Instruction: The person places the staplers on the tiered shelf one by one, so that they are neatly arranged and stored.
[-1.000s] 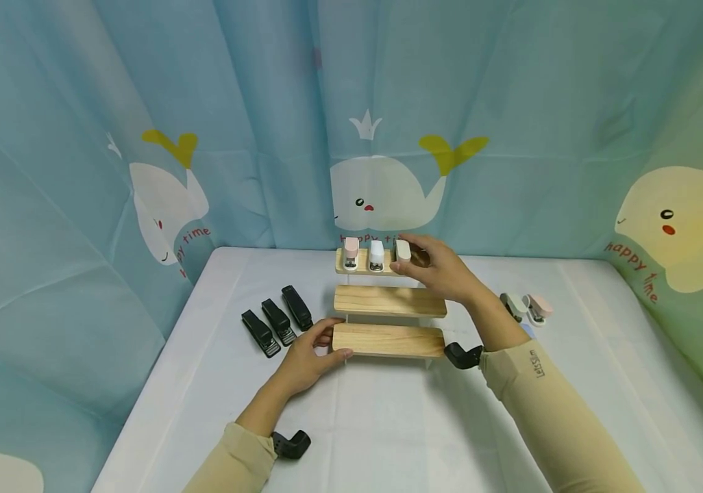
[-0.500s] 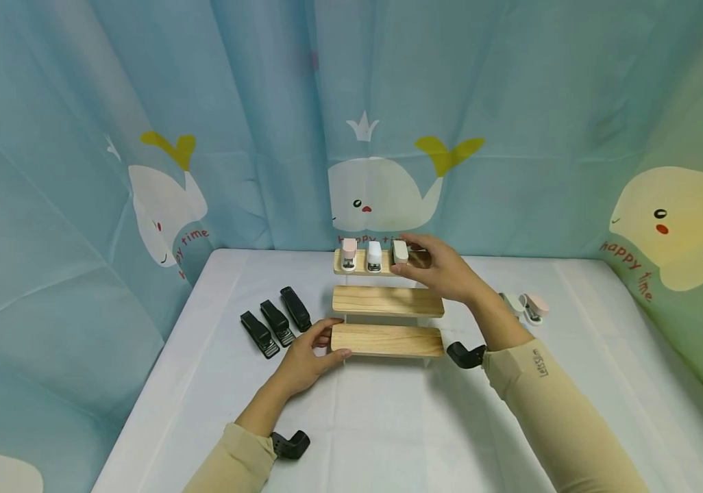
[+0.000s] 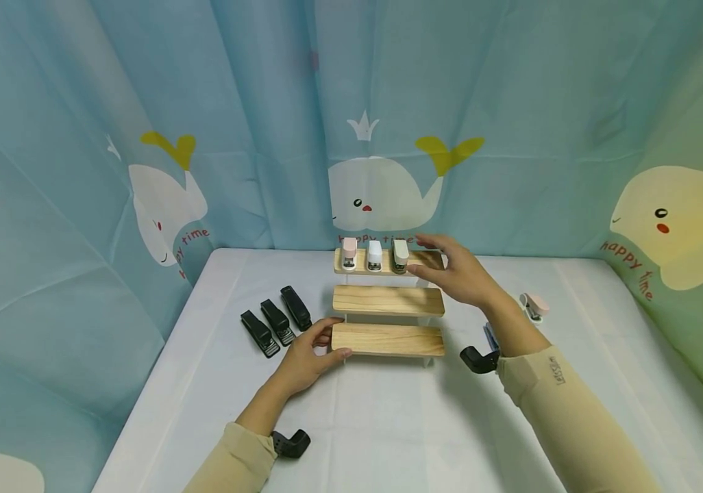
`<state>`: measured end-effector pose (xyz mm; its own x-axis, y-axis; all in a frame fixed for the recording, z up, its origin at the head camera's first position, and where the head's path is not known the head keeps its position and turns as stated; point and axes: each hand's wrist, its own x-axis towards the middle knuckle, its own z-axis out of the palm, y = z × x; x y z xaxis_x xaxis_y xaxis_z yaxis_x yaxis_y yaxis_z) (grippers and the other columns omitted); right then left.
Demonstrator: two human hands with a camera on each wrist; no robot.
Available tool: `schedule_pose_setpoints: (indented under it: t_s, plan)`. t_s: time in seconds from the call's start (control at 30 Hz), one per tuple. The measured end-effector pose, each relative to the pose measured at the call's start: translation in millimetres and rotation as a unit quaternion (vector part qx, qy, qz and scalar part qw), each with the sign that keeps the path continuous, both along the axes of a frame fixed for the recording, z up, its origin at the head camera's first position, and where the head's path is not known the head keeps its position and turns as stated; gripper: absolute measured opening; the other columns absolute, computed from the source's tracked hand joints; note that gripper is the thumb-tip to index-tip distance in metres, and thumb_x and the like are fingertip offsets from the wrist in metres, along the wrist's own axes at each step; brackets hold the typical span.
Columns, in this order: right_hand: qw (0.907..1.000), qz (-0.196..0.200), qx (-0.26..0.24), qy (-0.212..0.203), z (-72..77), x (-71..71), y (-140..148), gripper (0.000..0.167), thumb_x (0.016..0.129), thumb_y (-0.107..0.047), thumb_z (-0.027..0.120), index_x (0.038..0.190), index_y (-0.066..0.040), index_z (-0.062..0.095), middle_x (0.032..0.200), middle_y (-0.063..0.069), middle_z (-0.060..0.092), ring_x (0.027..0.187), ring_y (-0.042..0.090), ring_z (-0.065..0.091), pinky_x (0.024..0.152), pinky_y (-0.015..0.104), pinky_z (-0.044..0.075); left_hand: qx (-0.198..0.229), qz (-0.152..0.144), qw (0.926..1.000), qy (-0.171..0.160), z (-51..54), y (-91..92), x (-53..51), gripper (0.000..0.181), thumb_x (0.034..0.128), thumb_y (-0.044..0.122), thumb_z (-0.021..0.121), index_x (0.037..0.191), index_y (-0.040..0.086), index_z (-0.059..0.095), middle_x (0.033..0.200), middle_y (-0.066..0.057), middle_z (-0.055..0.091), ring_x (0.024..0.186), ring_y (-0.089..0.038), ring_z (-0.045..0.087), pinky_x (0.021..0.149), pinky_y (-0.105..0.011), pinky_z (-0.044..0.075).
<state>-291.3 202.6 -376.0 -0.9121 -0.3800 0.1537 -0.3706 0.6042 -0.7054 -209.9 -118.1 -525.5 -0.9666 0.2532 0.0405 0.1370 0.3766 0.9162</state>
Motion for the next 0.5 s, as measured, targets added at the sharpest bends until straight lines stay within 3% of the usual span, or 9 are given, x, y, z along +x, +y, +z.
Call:
schedule_pose_setpoints:
  t_s: [0.2, 0.5]
  plan:
    - [0.9999, -0.005, 0.008, 0.007, -2.0, 2.5, 10, 0.068, 0.100, -0.040, 0.069, 0.158, -0.015, 0.043, 0.158, 0.011, 0.046, 0.142, 0.034, 0.045, 0.113, 0.063, 0.036, -0.002, 0.001, 1.0000, 0.000, -0.3, 0.0, 0.3, 0.063, 0.0877, 0.049, 0.081, 0.144, 0.037, 0.056, 0.127, 0.001, 0.067, 0.115, -0.019, 0.062, 0.102, -0.047, 0.049]
    - [0.9996, -0.014, 0.023, 0.006, -1.8, 6.8, 24, 0.069, 0.102, -0.040, 0.067, 0.159, -0.015, 0.040, 0.160, 0.015, 0.043, 0.148, 0.040, 0.039, 0.111, 0.068, 0.035, 0.002, -0.002, 1.0000, 0.003, -1.4, -0.4, -0.4, 0.063, 0.0889, 0.047, 0.081, 0.145, 0.035, 0.056, 0.126, 0.001, 0.067, 0.115, -0.019, 0.062, 0.102, -0.047, 0.049]
